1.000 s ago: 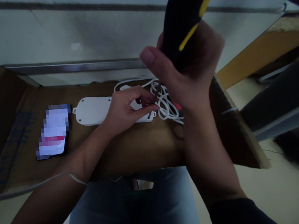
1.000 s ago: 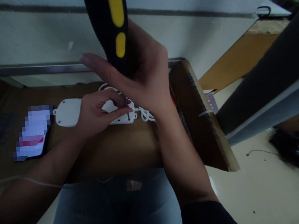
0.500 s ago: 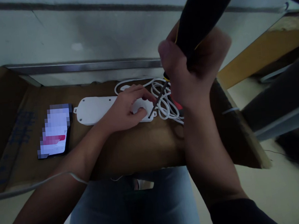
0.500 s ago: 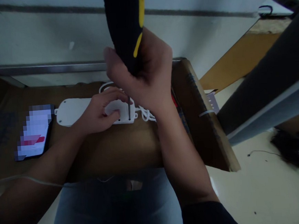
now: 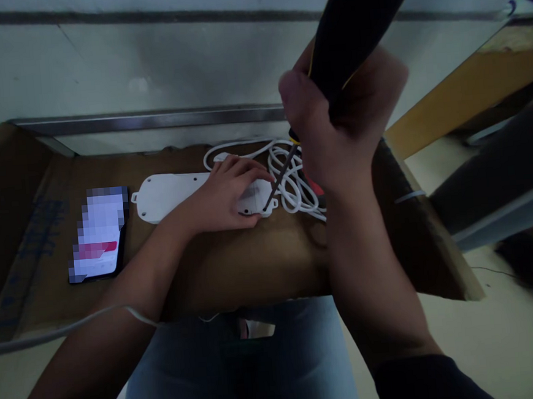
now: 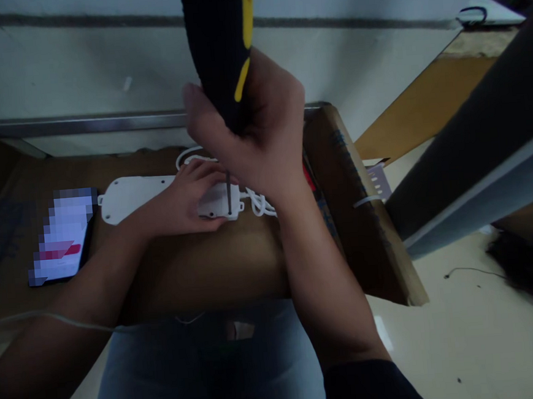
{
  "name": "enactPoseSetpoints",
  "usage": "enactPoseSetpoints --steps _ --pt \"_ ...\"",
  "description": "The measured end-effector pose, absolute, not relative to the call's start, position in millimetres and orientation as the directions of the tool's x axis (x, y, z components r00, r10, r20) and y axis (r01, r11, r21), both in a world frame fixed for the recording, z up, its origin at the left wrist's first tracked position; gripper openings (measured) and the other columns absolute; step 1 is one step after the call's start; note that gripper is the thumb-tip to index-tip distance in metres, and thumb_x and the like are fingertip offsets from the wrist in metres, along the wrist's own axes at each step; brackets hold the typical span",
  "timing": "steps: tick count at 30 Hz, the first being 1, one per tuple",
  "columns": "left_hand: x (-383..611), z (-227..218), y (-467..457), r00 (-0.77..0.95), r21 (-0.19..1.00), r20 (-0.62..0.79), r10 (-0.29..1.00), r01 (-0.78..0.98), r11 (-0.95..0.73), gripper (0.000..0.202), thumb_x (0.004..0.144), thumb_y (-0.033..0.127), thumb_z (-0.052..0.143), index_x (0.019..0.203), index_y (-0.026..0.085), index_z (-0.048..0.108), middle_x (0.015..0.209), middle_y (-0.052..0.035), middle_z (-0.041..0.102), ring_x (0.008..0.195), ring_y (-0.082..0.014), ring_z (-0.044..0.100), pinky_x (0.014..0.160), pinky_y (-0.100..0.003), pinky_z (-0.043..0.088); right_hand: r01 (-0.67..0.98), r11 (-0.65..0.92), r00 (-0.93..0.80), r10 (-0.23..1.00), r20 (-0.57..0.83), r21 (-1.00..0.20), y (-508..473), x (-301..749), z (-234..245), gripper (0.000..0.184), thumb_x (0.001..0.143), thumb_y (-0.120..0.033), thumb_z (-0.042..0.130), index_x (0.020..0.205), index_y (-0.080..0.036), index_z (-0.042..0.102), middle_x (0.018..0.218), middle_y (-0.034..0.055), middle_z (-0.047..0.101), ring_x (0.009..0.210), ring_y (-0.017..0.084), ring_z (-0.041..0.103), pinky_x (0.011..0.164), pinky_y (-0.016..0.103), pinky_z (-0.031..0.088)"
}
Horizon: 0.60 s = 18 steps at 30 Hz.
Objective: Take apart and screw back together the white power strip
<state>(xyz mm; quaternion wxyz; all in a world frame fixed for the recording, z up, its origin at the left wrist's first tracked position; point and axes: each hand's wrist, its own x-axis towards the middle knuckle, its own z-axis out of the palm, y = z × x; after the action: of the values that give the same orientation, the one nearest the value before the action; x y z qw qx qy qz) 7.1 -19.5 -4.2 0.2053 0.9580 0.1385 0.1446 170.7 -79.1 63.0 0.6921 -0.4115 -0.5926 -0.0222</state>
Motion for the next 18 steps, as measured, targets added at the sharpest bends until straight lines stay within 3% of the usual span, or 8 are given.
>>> enactPoseSetpoints --steps 18 --pt "7.8 -7.2 -19.3 0.923 0.403 0.221 0.315 0.207 -0.891 0.056 0.076 0.037 0.076 0.129 0.024 0.062 0.145 -0.0127 0.058 0.133 -0.0373 0.046 0.115 -0.056 0.035 0.520 0.706 0.281 0.390 0.877 -0.481 -73.9 175.5 62.6 0.024 0.084 -0.029 0.060 0.067 -0.021 0.043 0.062 -0.0046 0.038 0.060 0.007 0.031 0.060 0.028 0.025"
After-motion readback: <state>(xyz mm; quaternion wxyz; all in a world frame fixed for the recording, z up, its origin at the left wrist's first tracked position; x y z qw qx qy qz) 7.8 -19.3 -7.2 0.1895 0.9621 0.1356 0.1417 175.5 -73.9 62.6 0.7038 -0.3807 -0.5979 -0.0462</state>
